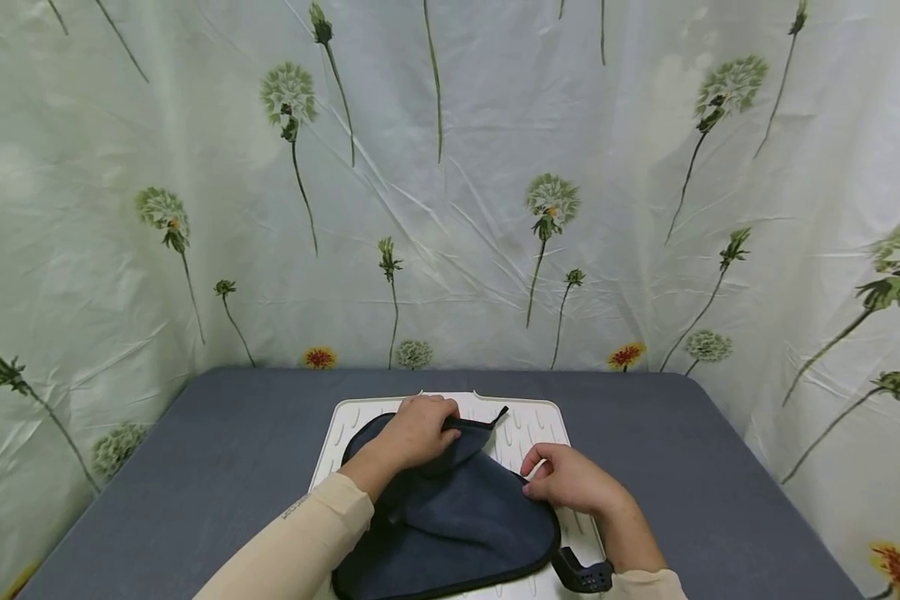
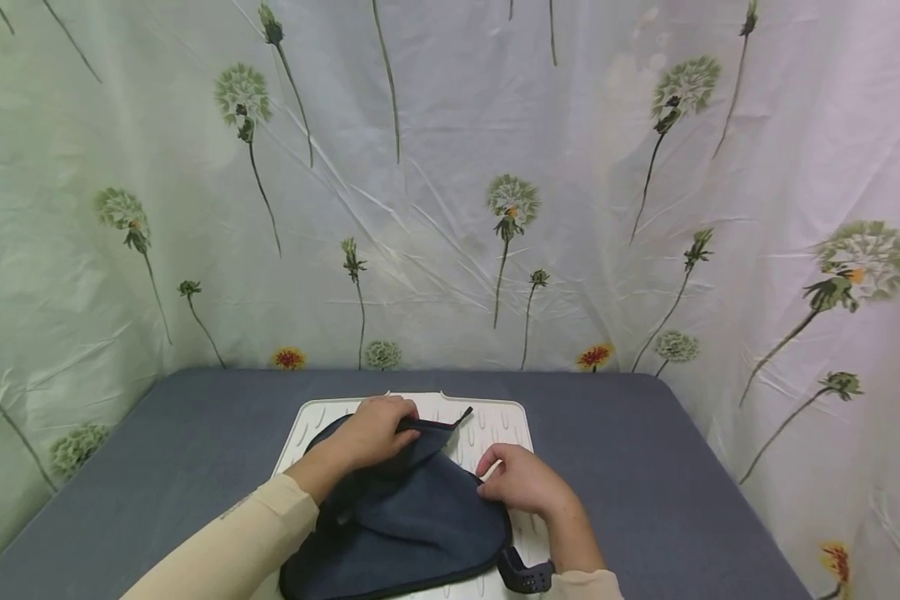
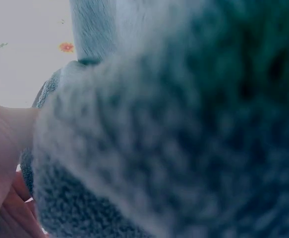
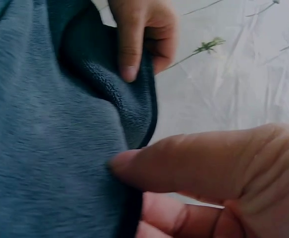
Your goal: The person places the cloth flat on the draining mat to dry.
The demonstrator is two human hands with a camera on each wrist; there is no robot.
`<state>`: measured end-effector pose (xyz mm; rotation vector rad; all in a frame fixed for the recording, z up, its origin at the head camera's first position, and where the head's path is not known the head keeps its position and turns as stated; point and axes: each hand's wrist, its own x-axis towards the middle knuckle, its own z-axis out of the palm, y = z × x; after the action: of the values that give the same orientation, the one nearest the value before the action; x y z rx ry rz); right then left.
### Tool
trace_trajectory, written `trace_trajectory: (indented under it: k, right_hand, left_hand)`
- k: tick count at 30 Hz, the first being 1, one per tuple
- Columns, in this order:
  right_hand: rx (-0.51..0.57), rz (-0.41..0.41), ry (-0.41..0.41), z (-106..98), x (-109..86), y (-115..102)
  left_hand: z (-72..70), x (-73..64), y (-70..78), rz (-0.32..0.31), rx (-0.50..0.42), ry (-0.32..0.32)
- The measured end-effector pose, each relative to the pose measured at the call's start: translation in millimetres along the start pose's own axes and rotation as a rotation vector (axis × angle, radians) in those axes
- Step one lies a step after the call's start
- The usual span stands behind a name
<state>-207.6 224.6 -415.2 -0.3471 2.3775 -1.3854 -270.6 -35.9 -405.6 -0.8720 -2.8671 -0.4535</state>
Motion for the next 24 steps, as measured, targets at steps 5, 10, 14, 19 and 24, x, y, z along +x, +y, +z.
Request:
trace_trajectory:
  k: [5, 10, 14, 19, 24]
  right_hand:
    - [-0.038, 0.027, -0.069, -6.7, -8.2, -4.5]
    - [-0.106, 0.064, -0.113, -7.6, -14.8, -8.5]
    - [-0.145, 0.093, -0.137, -4.8, -19.3, -12.5]
    - [-0.189, 0.127, -0.183, 0.8, -22.8, -19.4]
    - [-0.185, 0.137, -0.204, 4.6, -22.4, -22.5]
  left_hand:
    - [-0.3, 8.4, -3.3, -0.041, 0.025, -0.022]
    - [-1.1, 16.8, -6.5, -0.087, 0.043, -0.032]
    - [-3.5, 20.3, -8.1, -0.155, 0.081, -0.036]
    - [-1.8, 23.6, -10.9, -0.283, 0.178, -0.067]
    - [0.2, 26.2, -10.6, -0.351, 0.191, -0.127]
